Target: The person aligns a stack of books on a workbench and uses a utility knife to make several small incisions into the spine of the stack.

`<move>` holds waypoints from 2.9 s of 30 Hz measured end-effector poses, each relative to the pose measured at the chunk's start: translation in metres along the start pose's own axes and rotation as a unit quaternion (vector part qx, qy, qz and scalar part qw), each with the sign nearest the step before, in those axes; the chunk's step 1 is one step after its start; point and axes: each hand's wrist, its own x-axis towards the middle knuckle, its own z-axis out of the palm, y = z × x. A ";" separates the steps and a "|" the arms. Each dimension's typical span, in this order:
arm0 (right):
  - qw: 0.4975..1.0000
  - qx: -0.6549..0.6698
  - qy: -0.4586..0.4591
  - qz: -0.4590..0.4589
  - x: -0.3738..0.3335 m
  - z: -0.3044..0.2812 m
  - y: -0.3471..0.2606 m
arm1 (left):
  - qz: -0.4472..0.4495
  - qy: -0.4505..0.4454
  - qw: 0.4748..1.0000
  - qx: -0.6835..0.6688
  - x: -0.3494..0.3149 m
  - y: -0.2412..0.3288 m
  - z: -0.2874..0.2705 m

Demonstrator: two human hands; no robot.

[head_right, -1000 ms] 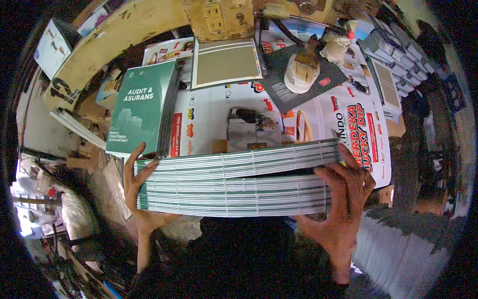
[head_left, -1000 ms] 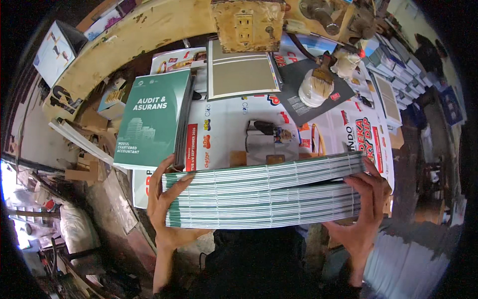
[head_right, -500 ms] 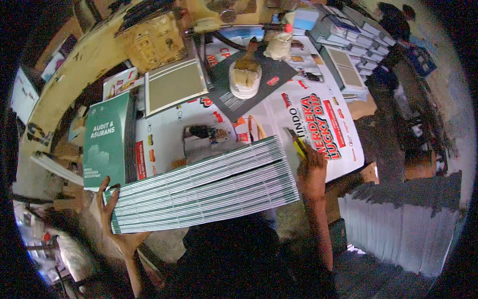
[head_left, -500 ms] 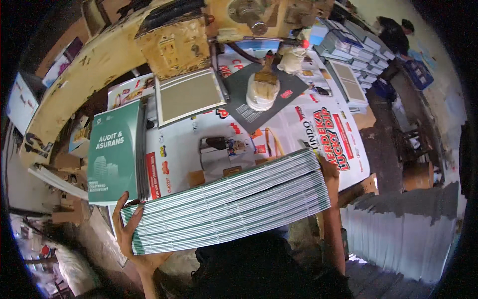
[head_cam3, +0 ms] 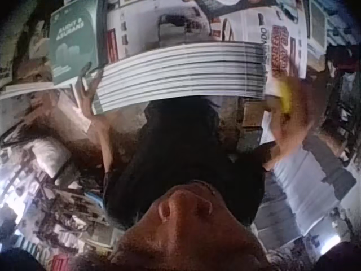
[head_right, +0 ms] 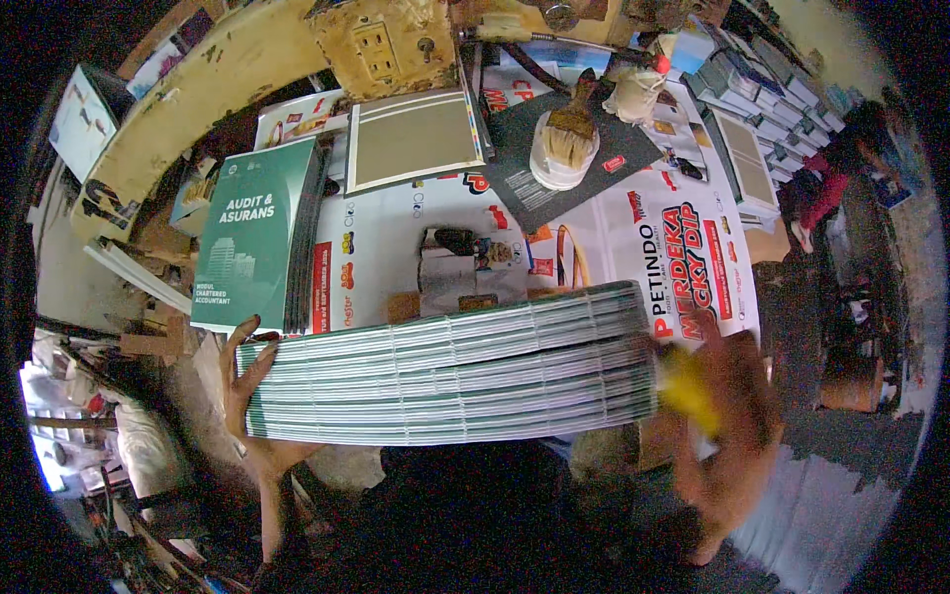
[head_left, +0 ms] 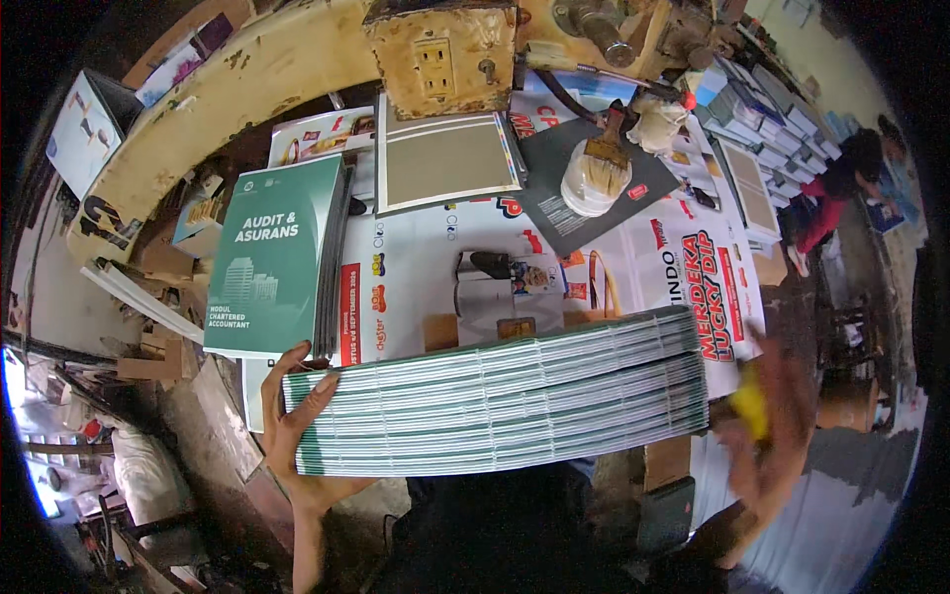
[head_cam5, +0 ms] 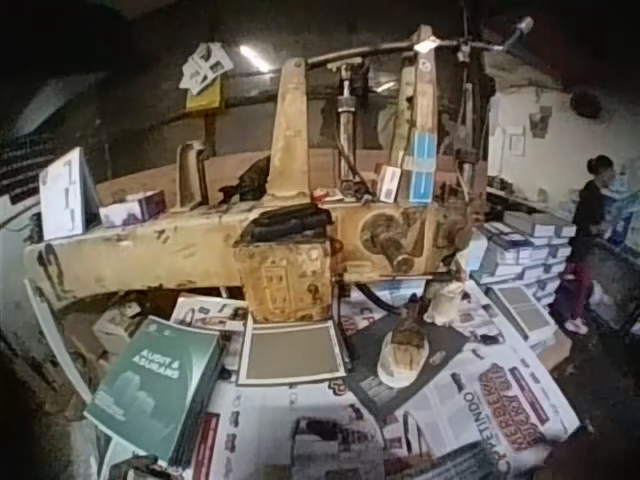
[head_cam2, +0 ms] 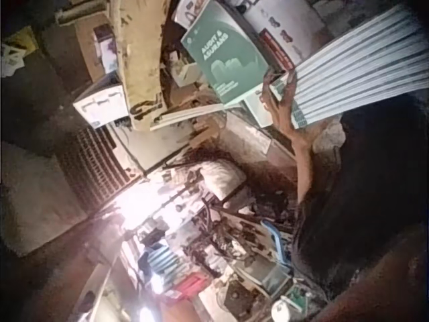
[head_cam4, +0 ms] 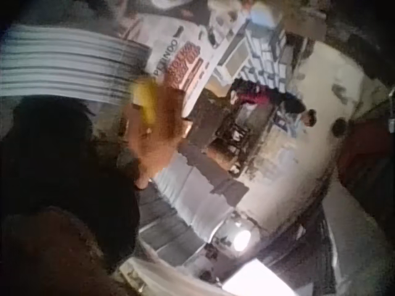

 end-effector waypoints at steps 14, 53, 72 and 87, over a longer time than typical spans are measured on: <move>0.956 0.001 -0.171 -0.237 0.029 0.020 -0.049 | -0.002 -0.017 1.000 0.007 0.001 0.003 -0.009; 0.925 0.009 -0.191 -0.328 0.051 0.058 -0.124 | -0.006 0.008 0.997 -0.071 -0.006 -0.001 -0.012; 0.930 -0.043 -0.152 -0.331 0.047 0.065 -0.136 | -0.006 0.009 0.996 -0.085 -0.005 -0.002 -0.012; 0.929 -0.027 -0.167 -0.329 0.052 0.065 -0.140 | -0.020 0.011 0.997 -0.078 -0.003 0.001 -0.013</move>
